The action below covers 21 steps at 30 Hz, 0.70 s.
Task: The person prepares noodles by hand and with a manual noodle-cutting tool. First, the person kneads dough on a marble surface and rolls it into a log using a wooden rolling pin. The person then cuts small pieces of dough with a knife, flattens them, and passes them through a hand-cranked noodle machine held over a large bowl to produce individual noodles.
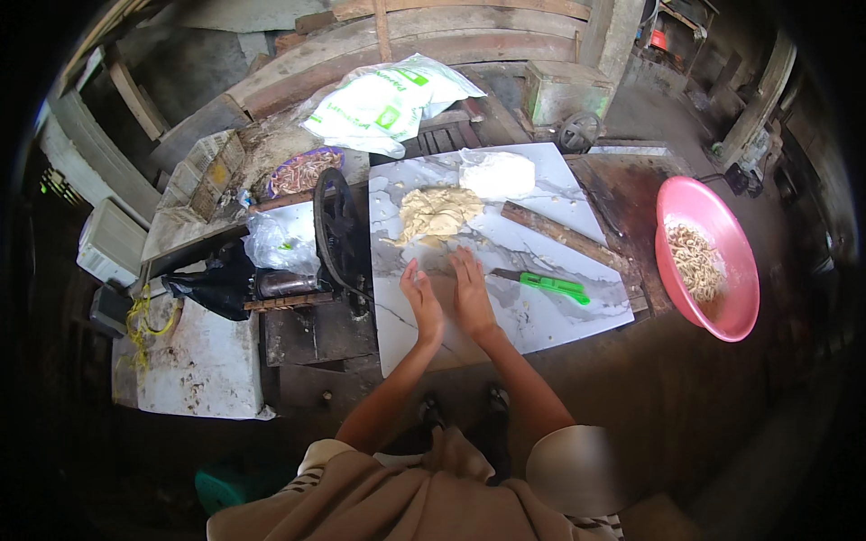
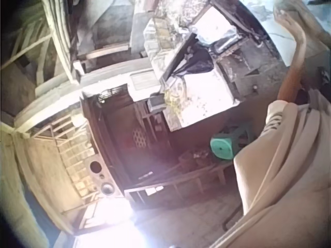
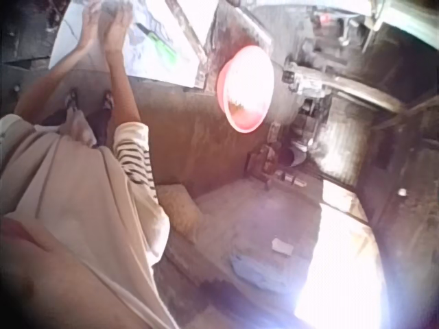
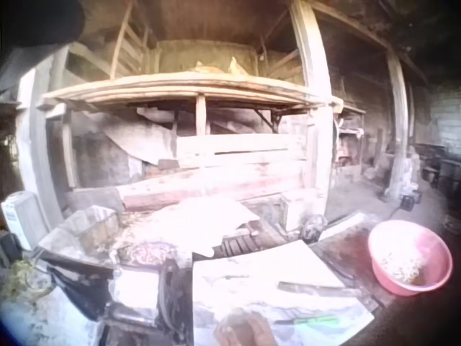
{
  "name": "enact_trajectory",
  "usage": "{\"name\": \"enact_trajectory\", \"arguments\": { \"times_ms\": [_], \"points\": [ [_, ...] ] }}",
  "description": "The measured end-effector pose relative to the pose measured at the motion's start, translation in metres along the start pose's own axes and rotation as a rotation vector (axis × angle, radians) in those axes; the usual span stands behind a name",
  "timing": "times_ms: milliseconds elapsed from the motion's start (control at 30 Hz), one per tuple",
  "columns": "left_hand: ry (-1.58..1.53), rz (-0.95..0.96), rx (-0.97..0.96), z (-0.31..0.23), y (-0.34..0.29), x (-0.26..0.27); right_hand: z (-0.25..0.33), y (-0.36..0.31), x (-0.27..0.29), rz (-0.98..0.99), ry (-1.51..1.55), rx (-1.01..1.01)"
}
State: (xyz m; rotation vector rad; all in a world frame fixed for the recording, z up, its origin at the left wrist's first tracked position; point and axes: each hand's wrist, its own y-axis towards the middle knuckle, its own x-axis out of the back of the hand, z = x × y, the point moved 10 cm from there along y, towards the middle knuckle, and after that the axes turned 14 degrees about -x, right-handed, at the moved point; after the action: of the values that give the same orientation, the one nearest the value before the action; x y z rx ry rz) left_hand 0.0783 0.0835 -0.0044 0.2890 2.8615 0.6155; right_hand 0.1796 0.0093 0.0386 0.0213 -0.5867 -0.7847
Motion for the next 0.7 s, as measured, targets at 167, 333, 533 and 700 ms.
{"name": "enact_trajectory", "arguments": {
  "times_ms": [167, 333, 533, 700],
  "points": [
    [-0.03, -0.09, -0.052, 0.003, 0.005, 0.028, 0.0, -0.006, -0.028, -0.036, -0.588, 0.081],
    [-0.02, -0.108, -0.052, 0.007, 0.0, 0.028, 0.001, 0.005, -0.029, -0.113, -0.69, 0.061],
    [0.012, 0.076, -0.103, -0.021, 0.005, -0.008, -0.018, 0.011, -0.014, -0.055, -0.62, -0.063],
    [0.013, 0.376, -0.188, -0.054, 0.004, -0.062, -0.035, 0.004, 0.071, -0.101, -0.282, 0.036]
  ]
}}
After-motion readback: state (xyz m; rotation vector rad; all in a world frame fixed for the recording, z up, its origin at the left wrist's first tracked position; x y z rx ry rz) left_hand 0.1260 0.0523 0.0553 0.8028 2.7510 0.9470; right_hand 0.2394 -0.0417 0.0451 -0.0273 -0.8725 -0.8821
